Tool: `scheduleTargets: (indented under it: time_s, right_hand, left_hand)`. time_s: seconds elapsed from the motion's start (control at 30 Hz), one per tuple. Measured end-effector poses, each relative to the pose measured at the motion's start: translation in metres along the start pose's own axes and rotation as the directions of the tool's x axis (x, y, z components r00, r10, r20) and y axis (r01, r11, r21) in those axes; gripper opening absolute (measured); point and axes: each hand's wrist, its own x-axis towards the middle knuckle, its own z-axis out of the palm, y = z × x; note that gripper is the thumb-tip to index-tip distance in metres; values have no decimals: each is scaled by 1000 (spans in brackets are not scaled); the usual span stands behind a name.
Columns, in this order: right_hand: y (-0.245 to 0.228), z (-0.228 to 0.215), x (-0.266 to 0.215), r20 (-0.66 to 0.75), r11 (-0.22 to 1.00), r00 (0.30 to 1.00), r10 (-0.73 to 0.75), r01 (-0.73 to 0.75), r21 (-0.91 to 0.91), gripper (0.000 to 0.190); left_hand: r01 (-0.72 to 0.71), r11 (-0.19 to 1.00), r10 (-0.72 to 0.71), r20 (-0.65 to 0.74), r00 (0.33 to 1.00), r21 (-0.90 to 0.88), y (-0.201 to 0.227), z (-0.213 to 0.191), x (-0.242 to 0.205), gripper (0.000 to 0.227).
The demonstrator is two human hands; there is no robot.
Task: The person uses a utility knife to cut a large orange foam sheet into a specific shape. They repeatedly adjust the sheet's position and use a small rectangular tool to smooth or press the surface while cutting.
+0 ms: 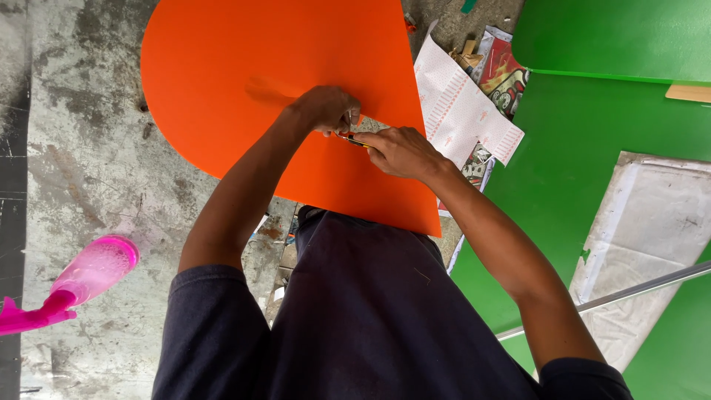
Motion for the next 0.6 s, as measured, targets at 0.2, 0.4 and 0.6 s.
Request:
scheduleTargets:
  time_s: [0.2,0.4,0.6]
  right_hand:
    - [1,5,-4,5,999,1000,-22,22,-28,41]
    - [12,8,-22,-7,991,997,-75,73,-114,35]
    - [6,2,-25,-31,981,994,-106,100,-166,38]
  left_hand:
    - [-17,1000,17,-12,1000,-4,2,0,-3,21]
    - [-24,1000,24,-18,1000,-11,2,-2,-7,21]
    - [11,1000,-11,10,1000,-16,4,-3,-4,24]
